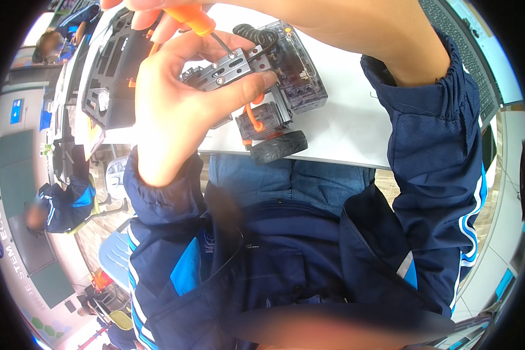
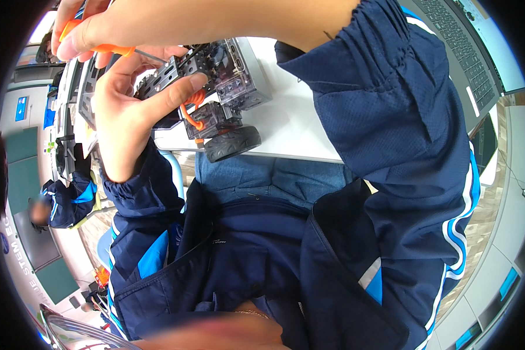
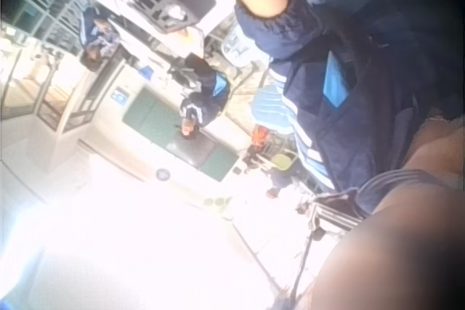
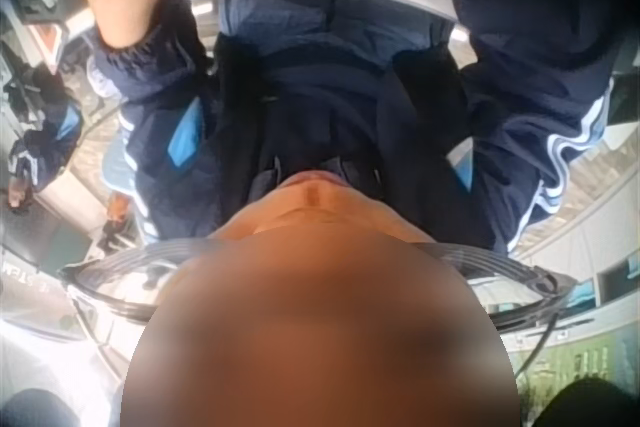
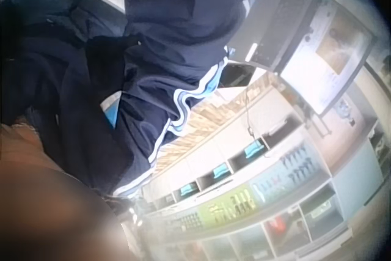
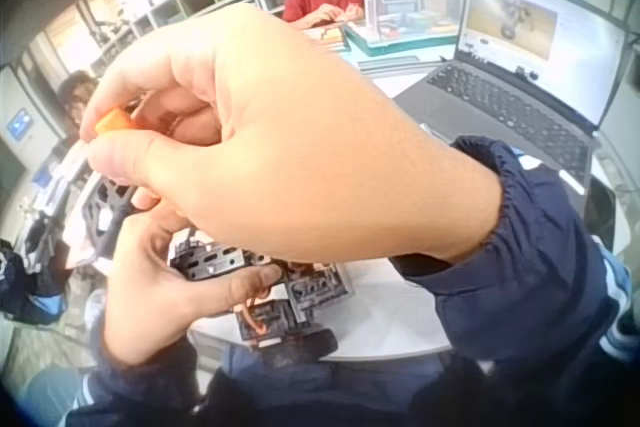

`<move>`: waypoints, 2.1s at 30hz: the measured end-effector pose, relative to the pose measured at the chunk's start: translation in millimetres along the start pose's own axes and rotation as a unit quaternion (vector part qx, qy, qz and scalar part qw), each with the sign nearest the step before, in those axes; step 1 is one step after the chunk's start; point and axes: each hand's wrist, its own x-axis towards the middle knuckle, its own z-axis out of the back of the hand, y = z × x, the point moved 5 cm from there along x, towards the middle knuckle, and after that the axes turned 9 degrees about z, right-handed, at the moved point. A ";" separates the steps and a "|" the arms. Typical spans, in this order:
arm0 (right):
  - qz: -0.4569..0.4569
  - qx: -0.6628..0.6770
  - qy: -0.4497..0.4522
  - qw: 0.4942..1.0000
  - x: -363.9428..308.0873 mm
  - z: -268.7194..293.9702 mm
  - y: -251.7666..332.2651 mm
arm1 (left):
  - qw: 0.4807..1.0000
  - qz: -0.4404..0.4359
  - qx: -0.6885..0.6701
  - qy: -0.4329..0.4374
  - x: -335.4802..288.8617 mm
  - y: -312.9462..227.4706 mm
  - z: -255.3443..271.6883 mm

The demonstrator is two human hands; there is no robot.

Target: The person assembles a small wheeled robot by attaching a chassis to a motorized base using an orange screwdriver. They tighten screws, align parts, and check the fit of the components on a white table.

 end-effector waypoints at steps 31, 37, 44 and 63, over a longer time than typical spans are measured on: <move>0.072 0.229 -0.069 0.968 5.8 3.6 23.8 | 0.993 0.058 -0.106 0.000 -4.9 8.3 -6.2; 0.045 0.208 -0.106 0.971 6.2 6.2 24.4 | 0.986 0.127 -0.107 0.019 -5.5 6.7 -6.0; 0.091 0.185 -0.035 0.978 9.1 7.9 29.0 | 0.987 0.105 -0.117 0.015 -6.3 5.4 -5.8; 0.101 0.138 -0.092 0.981 7.4 8.4 29.3 | 0.988 0.090 -0.126 -0.002 -4.9 -0.7 -8.5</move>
